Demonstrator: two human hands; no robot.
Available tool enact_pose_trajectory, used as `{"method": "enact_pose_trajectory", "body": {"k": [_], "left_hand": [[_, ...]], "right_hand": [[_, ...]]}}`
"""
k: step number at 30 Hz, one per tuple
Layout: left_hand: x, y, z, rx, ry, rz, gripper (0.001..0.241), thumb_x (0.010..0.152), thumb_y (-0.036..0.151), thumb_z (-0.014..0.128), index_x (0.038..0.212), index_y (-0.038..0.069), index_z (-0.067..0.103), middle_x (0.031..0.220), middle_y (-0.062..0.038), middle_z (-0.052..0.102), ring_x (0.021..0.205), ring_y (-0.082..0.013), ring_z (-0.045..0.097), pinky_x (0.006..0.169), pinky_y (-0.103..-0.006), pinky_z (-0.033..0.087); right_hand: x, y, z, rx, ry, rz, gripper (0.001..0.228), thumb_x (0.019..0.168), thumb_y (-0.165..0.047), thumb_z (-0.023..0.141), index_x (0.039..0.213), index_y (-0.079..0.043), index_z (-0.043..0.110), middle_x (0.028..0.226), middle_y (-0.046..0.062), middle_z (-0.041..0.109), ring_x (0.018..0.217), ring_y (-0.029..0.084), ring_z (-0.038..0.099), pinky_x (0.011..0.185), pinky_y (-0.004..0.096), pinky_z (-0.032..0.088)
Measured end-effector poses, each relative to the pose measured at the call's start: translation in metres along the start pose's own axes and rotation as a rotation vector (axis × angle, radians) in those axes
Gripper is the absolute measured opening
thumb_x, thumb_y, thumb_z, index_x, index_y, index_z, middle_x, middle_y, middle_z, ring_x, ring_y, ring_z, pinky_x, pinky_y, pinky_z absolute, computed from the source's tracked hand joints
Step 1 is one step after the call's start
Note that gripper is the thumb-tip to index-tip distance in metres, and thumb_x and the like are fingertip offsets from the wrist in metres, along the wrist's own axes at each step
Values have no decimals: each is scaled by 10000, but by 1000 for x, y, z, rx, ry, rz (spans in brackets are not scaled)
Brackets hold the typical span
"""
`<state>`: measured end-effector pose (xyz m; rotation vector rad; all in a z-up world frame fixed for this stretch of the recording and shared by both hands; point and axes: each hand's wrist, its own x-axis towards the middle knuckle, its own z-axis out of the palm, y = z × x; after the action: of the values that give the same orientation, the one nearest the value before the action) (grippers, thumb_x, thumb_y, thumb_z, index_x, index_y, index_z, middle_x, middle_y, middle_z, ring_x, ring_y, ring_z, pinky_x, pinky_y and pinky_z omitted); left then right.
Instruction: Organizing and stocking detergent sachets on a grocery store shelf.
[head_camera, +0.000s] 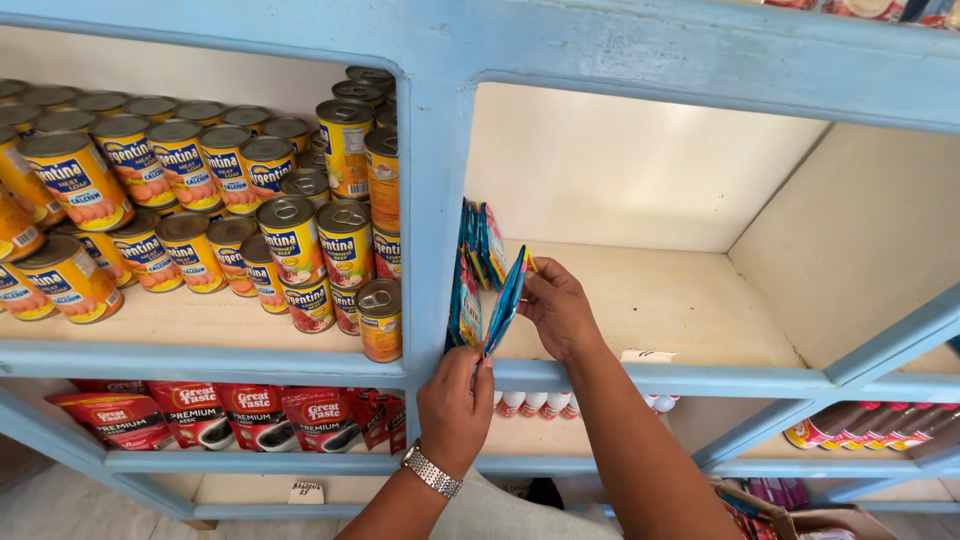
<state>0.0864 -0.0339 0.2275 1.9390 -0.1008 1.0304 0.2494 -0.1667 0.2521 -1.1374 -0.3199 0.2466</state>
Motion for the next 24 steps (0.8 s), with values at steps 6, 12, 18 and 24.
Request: {"method": "enact_pose_trajectory", "body": {"k": [6, 12, 18, 24], "left_hand": [[0, -7, 2, 29, 20, 34, 81, 932, 95, 688, 1002, 59, 667, 910, -119, 735, 739, -312, 723, 604, -402, 558], [2, 0, -1, 20, 12, 49, 110, 915, 72, 684, 1026, 72, 677, 983, -112, 738, 813, -322, 731, 657, -403, 582], [-6, -3, -2, 4, -17, 58, 126, 906, 57, 679, 1030, 80, 674, 1023, -100, 720, 851, -314, 727, 687, -396, 586], [-13, -7, -9, -28, -120, 41, 118, 896, 49, 677, 1010, 75, 676, 994, -96, 713, 827, -305, 726, 682, -396, 583]], "right_hand": [[12, 16, -8, -143, 58, 129, 187, 994, -161, 606, 1134, -45, 652, 861, 18, 663, 736, 108, 601, 682, 310, 524], [0, 4, 16, -308, 116, 226, 439, 932, -150, 640, 1348, -105, 506, 899, 40, 593, 709, 145, 618, 649, 331, 523], [-3, 8, 16, -334, -7, 236, 588, 892, -126, 648, 1454, -108, 473, 964, 41, 593, 832, 161, 640, 737, 333, 553], [0, 14, 3, -301, -258, 180, 656, 821, -34, 720, 1444, 3, 518, 998, 71, 633, 961, 170, 638, 892, 335, 561]]}}
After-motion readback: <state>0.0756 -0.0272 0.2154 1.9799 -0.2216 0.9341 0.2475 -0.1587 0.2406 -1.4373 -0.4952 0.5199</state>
